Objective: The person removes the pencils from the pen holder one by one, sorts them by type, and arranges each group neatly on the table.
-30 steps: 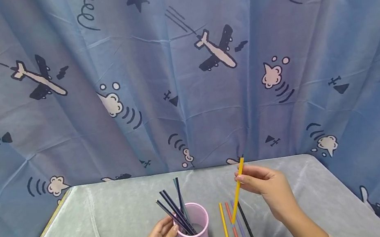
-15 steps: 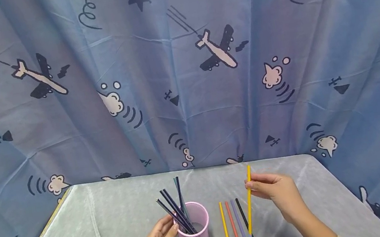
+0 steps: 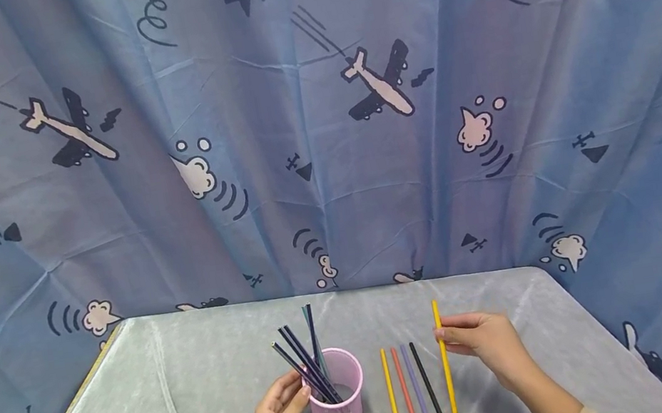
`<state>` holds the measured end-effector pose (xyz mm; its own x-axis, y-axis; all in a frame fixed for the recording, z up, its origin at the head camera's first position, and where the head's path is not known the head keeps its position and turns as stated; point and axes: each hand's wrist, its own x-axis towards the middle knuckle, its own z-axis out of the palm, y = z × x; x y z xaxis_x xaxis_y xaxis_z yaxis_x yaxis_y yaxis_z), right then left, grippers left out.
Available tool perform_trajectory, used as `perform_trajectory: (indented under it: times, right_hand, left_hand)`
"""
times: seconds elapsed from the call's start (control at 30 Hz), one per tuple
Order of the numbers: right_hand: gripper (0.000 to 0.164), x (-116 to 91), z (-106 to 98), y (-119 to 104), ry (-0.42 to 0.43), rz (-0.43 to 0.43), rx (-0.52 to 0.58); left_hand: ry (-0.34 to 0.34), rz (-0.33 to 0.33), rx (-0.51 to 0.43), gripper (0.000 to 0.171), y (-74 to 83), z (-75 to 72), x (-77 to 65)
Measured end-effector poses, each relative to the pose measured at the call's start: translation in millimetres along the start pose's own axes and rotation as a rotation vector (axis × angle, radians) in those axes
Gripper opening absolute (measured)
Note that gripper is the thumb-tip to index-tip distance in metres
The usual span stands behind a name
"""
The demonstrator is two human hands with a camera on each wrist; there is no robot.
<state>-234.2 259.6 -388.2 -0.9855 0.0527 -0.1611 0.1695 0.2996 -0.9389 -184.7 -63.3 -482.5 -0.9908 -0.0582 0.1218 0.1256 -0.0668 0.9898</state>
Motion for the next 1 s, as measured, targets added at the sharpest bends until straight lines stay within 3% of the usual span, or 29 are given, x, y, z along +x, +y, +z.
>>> perform_trajectory:
  times: [0.33,0.53,1.0]
  right_hand:
    - [0.045,9.8,-1.3,12.3,-0.018,0.052,-0.039]
    - [0.048,19.5,-1.1,20.4,-0.053,0.083,-0.039]
    - [0.037,45.6,6.5,44.0,-0.111,0.104,-0.078]
  left_hand:
    - [0.0,-0.001,-0.019,0.047,0.1,0.9,0.6]
    - [0.006,0.001,-0.005,0.047,1.5,1.0,-0.1]
    - [0.006,-0.001,-0.016,0.048,0.0,0.2,-0.1]
